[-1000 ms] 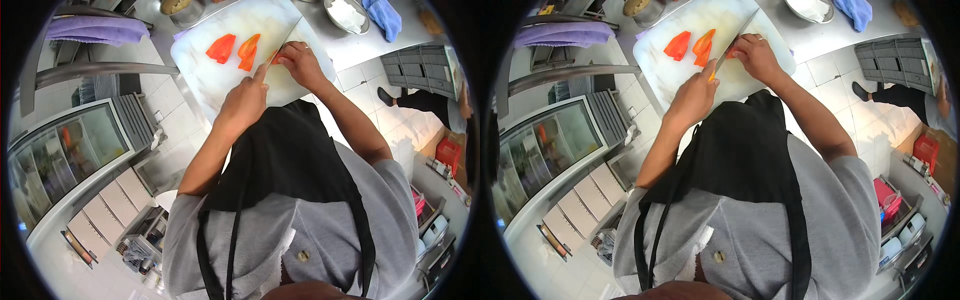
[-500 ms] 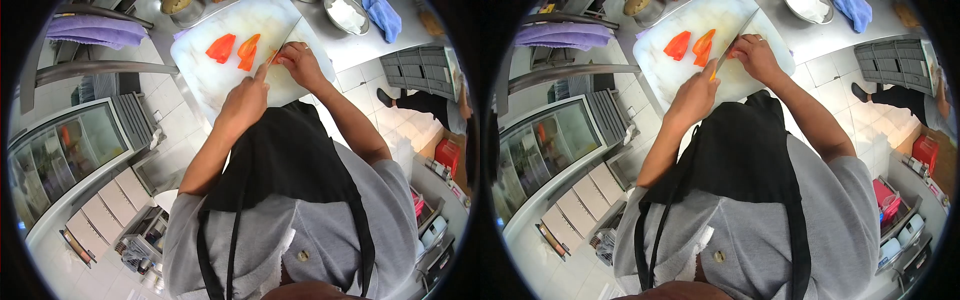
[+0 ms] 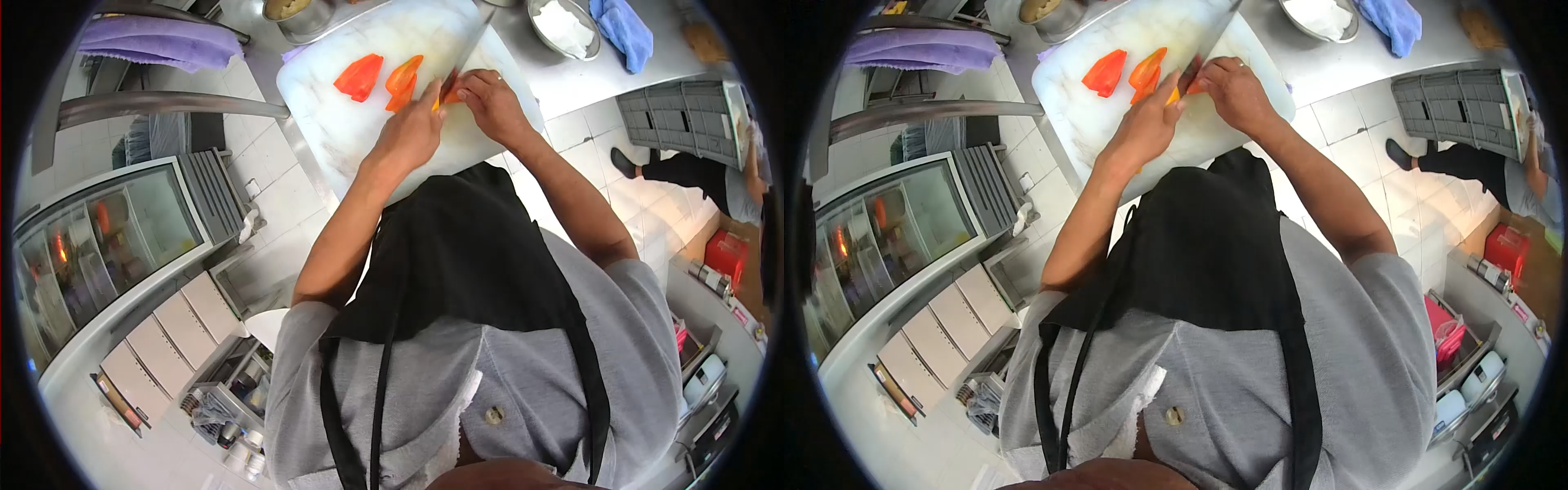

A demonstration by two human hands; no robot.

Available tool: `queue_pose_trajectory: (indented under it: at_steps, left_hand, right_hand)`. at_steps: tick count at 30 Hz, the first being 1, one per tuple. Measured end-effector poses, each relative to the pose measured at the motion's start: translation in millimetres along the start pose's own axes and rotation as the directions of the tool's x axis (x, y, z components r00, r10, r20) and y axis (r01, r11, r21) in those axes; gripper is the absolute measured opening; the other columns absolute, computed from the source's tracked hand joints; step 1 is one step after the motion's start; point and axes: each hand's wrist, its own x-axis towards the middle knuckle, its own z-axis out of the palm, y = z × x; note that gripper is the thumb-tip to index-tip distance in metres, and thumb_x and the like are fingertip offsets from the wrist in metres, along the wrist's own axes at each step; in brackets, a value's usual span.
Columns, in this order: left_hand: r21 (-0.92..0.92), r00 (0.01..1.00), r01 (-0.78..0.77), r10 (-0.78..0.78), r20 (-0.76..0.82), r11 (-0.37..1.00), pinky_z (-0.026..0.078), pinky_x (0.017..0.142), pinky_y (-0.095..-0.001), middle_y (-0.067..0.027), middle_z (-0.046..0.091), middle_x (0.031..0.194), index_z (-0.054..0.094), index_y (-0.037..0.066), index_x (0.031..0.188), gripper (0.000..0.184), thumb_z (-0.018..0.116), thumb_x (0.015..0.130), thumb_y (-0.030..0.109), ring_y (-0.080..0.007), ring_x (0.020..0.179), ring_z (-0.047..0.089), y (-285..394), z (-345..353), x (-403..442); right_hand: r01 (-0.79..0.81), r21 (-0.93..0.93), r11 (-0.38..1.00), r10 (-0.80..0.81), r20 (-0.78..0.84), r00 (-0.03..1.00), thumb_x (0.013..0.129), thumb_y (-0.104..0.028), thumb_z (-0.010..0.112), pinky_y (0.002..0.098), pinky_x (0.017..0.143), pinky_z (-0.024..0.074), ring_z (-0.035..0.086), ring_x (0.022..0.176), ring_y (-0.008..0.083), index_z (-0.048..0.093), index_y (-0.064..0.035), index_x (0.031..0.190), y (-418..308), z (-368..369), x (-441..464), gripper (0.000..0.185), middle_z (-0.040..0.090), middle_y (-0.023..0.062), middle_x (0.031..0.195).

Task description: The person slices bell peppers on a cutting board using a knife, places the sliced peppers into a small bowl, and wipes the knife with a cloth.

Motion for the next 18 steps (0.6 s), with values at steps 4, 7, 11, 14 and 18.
queue_pose_trajectory:
  at_steps: [4,7,11,14,18]
  left_hand:
    - [0.005,0.997,0.060,-0.060,0.054,0.998,0.047,0.100,-0.0498,-0.0321,0.060,0.128,0.036,0.004,0.154,0.054,0.049,0.105,0.024,-0.0475,0.119,0.058,3,0,-13]
    - [0.035,0.999,0.031,-0.032,0.015,0.999,0.048,0.095,-0.0519,-0.0326,0.062,0.118,0.037,0.003,0.152,0.053,0.050,0.104,0.023,-0.0490,0.111,0.060,6,7,-3]
    - [0.153,0.988,0.093,-0.109,0.107,0.984,0.049,0.091,-0.0537,-0.0325,0.063,0.109,0.035,0.003,0.152,0.054,0.050,0.104,0.021,-0.0493,0.105,0.061,31,-21,-36]
    - [0.115,0.999,0.016,-0.021,0.044,0.993,0.049,0.090,-0.0542,-0.0317,0.064,0.108,0.033,0.003,0.153,0.055,0.050,0.103,0.020,-0.0487,0.103,0.062,6,7,-15]
    - [0.144,0.997,0.041,-0.051,0.065,0.989,0.049,0.089,-0.0540,-0.0312,0.064,0.109,0.034,0.002,0.152,0.054,0.051,0.103,0.019,-0.0483,0.103,0.063,24,-12,-20]
  right_hand:
    - [-0.054,0.018,0.998,0.054,-0.003,0.999,0.090,-0.011,0.069,0.0421,0.091,0.0503,0.061,0.105,0.0337,0.069,-0.0053,0.101,1,0,-3,0.013,0.067,0.0105,0.110]
    - [-0.058,-0.015,0.998,0.058,0.021,0.998,0.090,-0.011,0.069,0.0424,0.091,0.0504,0.061,0.104,0.0343,0.069,-0.0053,0.102,0,-4,1,0.014,0.067,0.0107,0.109]
    - [-0.024,-0.062,0.998,0.025,0.028,0.999,0.089,-0.011,0.070,0.0427,0.090,0.0503,0.060,0.102,0.0346,0.070,-0.0059,0.102,-1,-4,5,0.014,0.067,0.0106,0.109]
    - [0.015,-0.073,0.997,-0.014,0.007,1.000,0.088,-0.012,0.070,0.0443,0.088,0.0502,0.060,0.099,0.0360,0.069,-0.0061,0.101,2,-3,2,0.014,0.067,0.0107,0.106]
    - [0.027,-0.051,0.998,-0.028,-0.006,1.000,0.088,-0.013,0.071,0.0449,0.088,0.0500,0.060,0.098,0.0363,0.069,-0.0063,0.100,0,-4,3,0.014,0.067,0.0106,0.105]
